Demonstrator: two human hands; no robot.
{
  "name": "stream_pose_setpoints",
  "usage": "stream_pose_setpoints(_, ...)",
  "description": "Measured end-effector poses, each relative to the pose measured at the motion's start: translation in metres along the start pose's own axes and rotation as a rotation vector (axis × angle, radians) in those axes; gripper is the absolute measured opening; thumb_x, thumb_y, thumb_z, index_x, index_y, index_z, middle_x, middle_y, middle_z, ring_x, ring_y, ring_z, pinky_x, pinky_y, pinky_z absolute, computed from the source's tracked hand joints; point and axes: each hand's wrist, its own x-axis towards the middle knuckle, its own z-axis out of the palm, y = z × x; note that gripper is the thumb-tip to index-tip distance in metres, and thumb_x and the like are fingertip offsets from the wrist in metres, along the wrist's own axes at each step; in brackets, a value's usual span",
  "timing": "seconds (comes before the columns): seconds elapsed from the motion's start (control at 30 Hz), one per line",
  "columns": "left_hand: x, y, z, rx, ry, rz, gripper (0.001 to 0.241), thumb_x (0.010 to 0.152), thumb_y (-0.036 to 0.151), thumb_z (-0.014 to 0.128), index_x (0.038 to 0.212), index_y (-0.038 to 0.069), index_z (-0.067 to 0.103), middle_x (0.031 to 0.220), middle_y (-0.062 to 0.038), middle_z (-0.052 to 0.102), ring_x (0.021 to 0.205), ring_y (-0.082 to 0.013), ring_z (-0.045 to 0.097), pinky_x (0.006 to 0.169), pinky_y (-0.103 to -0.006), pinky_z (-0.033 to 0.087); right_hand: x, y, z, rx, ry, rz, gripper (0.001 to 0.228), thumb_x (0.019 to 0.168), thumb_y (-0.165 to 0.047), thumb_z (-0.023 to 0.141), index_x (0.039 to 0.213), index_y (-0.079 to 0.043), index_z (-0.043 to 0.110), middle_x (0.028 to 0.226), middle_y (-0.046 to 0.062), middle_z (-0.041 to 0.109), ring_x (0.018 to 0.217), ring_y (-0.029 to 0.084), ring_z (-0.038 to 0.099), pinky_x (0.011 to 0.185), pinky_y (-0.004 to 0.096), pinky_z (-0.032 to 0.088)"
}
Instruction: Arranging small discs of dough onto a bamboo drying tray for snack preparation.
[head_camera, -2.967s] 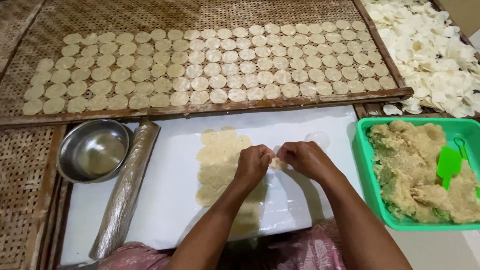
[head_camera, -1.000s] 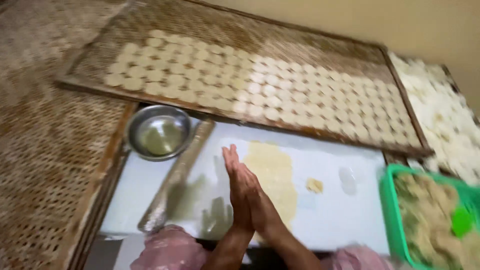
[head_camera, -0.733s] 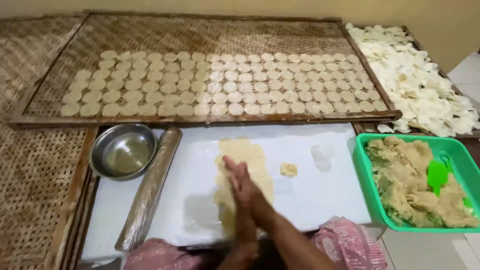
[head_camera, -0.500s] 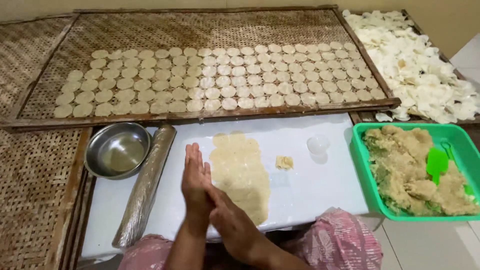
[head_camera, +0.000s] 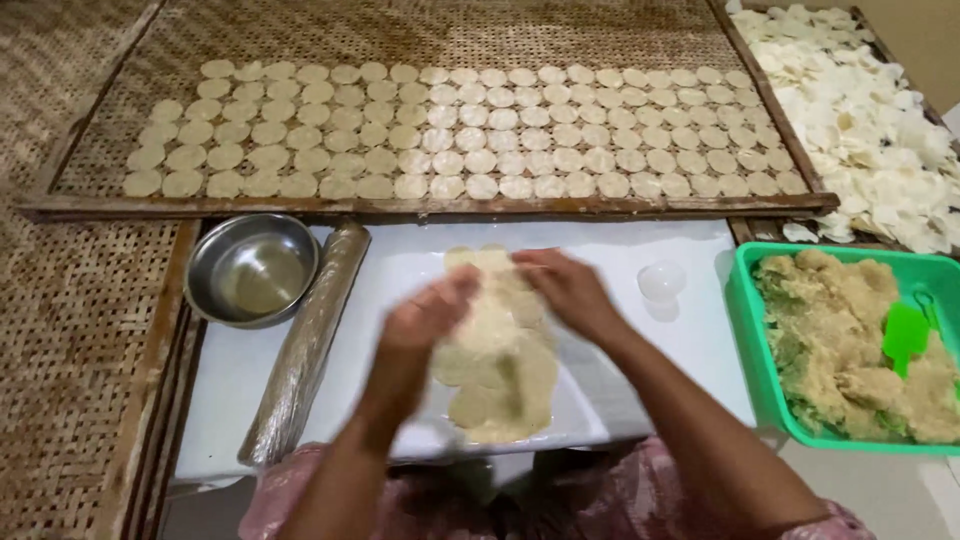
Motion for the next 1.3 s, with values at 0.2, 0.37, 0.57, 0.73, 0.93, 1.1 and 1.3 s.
stream_pose_setpoints(0.2,0.038,0.009,-0.043,0.579,0.370,0.340,0.027,0.079,0.008,0.082,0.103,-0.001,0.072,0.094,-0.015,0.074,0.083,-0.0200,0.074,0.071,-0.0279,0.061,0.002,0.000,-0.036,0.264,0.126,0.271,0.016,0.095,-0.011,0.072,0.110,-0.006,0.077,0.086,0.009,0.076,0.081,0.017,0.073,0.078,0.029,0.062)
stream_pose_setpoints(0.37,0.047,0.005,-0.042,0.561,0.370,0.319,0.028,0.082,0.017,0.085,0.097,-0.001,0.069,0.082,-0.012,0.069,0.074,-0.0151,0.068,0.066,-0.0237,0.058,0.005,0.013,-0.023,0.282,0.090,0.261,0.011,0.092,-0.009,0.077,0.098,-0.002,0.072,0.072,0.006,0.065,0.065,0.014,0.064,0.062,0.027,0.053)
stream_pose_setpoints(0.57,0.047,0.007,-0.040,0.553,0.441,0.304,0.030,0.084,0.025,0.083,0.097,0.003,0.068,0.091,-0.009,0.071,0.083,-0.0134,0.068,0.076,-0.0257,0.057,0.010,0.012,-0.021,0.250,0.107,0.244,0.012,0.089,-0.008,0.079,0.090,-0.002,0.068,0.069,0.003,0.057,0.062,0.011,0.057,0.056,0.023,0.046)
stream_pose_setpoints(0.73,0.040,0.012,-0.028,0.471,0.532,0.329,0.035,0.083,0.034,0.080,0.101,0.008,0.064,0.115,-0.007,0.070,0.097,-0.0114,0.062,0.086,-0.0274,0.051,0.008,0.020,-0.014,0.222,0.082,0.261,0.016,0.087,-0.009,0.082,0.088,-0.002,0.067,0.071,0.000,0.054,0.064,0.009,0.054,0.057,0.021,0.045)
stream_pose_setpoints(0.93,0.032,0.018,-0.016,0.290,0.594,0.402,0.055,0.089,0.022,0.066,0.139,0.006,0.048,0.131,-0.009,0.057,0.115,-0.0143,0.053,0.095,-0.0301,0.045,0.013,0.008,0.023,-0.174,-0.109,-0.169,0.016,0.092,-0.007,0.065,0.098,-0.014,0.079,0.106,0.008,0.080,0.112,0.039,0.071,0.093,0.051,0.055)
stream_pose_setpoints(1.1,0.034,0.017,-0.015,0.265,0.549,0.393,0.053,0.088,0.019,0.063,0.138,0.006,0.051,0.130,-0.007,0.057,0.111,-0.0113,0.051,0.095,-0.0288,0.043,0.013,-0.007,0.046,-0.493,-0.195,-0.534,0.045,0.080,-0.006,0.062,0.120,-0.022,0.075,0.150,0.012,0.054,0.142,0.046,0.043,0.108,0.065,0.038)
stream_pose_setpoints(1.3,0.040,0.010,-0.020,0.276,0.507,0.391,0.045,0.088,0.020,0.064,0.131,0.009,0.058,0.130,-0.009,0.061,0.110,-0.0143,0.054,0.095,-0.0344,0.044,0.014,-0.010,0.051,-0.544,-0.285,-0.443,0.056,0.078,-0.004,0.063,0.127,-0.029,0.073,0.159,0.008,0.044,0.150,0.042,0.032,0.114,0.068,0.029)
